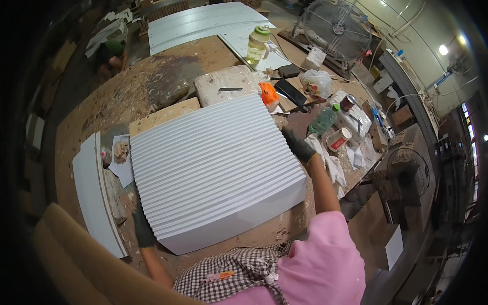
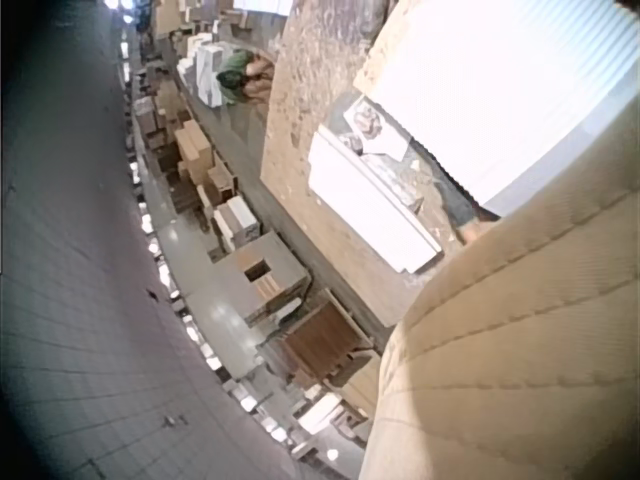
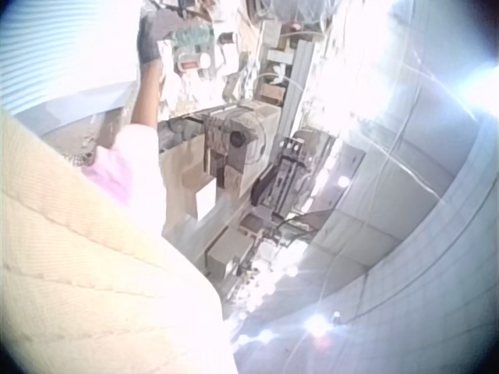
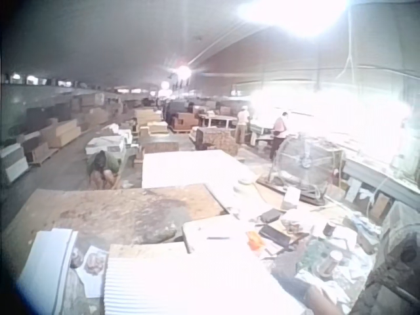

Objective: The person wipes a stack of white grooved panels with a cloth, scrapes the grooves using a small blade, and wipes them down again. The person then separates and rearranges the panels on the table before wiping the surfaces with a cloth.

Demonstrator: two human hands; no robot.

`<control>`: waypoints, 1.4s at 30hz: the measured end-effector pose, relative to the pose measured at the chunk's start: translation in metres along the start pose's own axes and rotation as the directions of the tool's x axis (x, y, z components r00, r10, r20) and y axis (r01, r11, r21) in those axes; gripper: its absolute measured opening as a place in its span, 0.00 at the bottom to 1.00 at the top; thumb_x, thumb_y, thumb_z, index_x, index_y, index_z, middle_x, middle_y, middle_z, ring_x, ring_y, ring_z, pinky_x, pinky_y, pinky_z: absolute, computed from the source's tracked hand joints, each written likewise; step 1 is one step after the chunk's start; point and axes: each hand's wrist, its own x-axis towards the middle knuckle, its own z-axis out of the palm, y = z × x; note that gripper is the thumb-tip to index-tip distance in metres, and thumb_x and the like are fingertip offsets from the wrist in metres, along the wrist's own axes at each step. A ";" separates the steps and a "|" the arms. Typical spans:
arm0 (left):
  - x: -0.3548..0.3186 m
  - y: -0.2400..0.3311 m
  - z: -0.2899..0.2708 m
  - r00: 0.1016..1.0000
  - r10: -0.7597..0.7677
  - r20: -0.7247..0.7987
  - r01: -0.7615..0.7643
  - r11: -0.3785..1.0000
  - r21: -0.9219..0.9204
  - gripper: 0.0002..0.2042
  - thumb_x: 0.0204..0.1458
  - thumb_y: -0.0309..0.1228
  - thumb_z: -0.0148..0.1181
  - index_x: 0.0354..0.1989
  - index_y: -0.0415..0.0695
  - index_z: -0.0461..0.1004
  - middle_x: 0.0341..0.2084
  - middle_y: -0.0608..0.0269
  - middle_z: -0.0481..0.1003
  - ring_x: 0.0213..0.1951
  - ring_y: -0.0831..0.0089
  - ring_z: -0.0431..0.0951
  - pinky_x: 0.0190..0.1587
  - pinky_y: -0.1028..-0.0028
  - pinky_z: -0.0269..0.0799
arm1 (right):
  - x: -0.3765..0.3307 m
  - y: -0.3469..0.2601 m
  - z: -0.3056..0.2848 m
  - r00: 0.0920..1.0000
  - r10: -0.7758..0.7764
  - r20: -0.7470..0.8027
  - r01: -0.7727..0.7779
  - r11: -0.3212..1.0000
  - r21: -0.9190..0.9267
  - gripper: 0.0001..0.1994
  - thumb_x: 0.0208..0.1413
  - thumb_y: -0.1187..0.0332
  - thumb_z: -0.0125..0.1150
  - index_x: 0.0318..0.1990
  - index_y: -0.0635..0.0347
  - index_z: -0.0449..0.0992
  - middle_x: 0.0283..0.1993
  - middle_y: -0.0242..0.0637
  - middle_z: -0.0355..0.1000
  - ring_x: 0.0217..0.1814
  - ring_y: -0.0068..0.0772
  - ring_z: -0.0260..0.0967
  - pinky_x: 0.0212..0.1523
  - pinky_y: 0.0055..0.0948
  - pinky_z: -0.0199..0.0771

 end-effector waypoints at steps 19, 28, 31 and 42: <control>-0.044 -0.028 -0.032 0.989 -0.070 0.130 0.020 0.935 0.353 0.41 0.59 0.63 0.22 0.70 0.41 0.45 0.68 0.59 0.52 0.68 0.66 0.52 0.69 0.67 0.42 | -0.082 0.026 -0.063 0.802 -0.344 -0.489 -0.153 0.673 -0.724 0.11 0.56 0.63 0.55 0.42 0.56 0.79 0.45 0.44 0.75 0.45 0.44 0.72 0.44 0.38 0.71; -0.123 -0.073 -0.017 0.921 0.323 -0.218 0.011 0.537 0.844 0.34 0.48 0.57 0.61 0.52 0.37 0.70 0.41 0.53 0.78 0.42 0.61 0.78 0.44 0.64 0.71 | -0.164 0.048 -0.122 0.935 -0.175 -0.307 -0.163 0.556 -0.815 0.14 0.52 0.71 0.56 0.48 0.58 0.77 0.50 0.50 0.72 0.54 0.49 0.70 0.56 0.37 0.68; -0.124 -0.077 -0.014 0.887 0.226 -0.403 0.259 0.478 0.839 0.28 0.47 0.49 0.65 0.48 0.36 0.73 0.39 0.54 0.79 0.42 0.61 0.78 0.44 0.65 0.71 | -0.149 -0.058 -0.093 0.909 -0.318 -0.269 0.119 0.818 -0.563 0.13 0.58 0.70 0.54 0.48 0.63 0.76 0.47 0.40 0.74 0.48 0.33 0.71 0.52 0.29 0.69; -0.110 -0.116 -0.039 0.824 0.487 -0.290 -0.027 0.544 0.839 0.32 0.42 0.52 0.69 0.46 0.34 0.72 0.34 0.48 0.78 0.36 0.57 0.79 0.39 0.61 0.73 | -0.086 -0.096 0.266 0.962 -0.266 -0.064 -0.007 0.209 -0.978 0.46 0.53 0.40 0.51 0.70 0.63 0.45 0.73 0.59 0.39 0.75 0.62 0.34 0.68 0.67 0.27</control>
